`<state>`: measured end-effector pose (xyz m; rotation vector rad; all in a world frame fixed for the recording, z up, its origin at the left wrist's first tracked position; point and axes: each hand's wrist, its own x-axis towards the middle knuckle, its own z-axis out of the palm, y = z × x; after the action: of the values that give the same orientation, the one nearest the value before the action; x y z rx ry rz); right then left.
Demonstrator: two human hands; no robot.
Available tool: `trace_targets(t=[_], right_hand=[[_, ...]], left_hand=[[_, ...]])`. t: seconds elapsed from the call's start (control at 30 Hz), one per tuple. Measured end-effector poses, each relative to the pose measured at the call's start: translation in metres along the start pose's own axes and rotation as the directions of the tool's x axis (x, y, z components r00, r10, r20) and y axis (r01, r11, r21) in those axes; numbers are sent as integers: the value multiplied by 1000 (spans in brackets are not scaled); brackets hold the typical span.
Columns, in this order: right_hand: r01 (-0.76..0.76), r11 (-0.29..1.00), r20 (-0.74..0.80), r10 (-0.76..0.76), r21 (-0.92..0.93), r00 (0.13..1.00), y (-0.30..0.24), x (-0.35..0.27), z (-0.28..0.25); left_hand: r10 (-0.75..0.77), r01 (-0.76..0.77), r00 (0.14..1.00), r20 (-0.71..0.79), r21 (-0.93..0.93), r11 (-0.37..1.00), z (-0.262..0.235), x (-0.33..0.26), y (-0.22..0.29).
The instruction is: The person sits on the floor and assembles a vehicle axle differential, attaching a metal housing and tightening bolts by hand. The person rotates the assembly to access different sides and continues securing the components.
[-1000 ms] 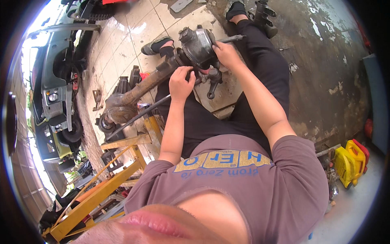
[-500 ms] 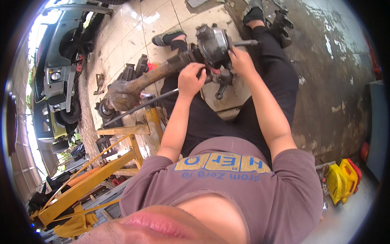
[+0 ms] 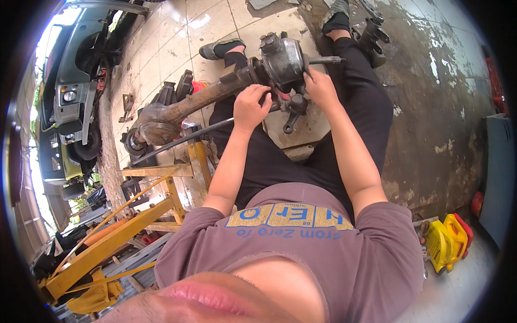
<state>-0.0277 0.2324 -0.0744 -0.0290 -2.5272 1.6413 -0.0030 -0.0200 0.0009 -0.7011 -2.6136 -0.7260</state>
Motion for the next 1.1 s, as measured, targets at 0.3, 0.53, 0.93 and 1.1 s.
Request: trace_targets(t=[0.3, 0.53, 0.93, 1.1], right_hand=[[33, 999, -12, -33, -24, 999, -1, 10, -5], [37, 999, 1, -37, -29, 999, -19, -5, -8], [61, 998, -1, -61, -22, 998, -17, 8, -8], [103, 991, -22, -105, -90, 994, -18, 4, -6]], left_hand=[[0, 0, 1000, 15, -10, 1000, 2, 3, 3], [-2, 2, 1000, 15, 13, 1000, -1, -1, 3], [-6, 6, 1000, 8, 14, 1000, 0, -2, 2], [6, -7, 1000, 13, 17, 1000, -3, 0, 0]])
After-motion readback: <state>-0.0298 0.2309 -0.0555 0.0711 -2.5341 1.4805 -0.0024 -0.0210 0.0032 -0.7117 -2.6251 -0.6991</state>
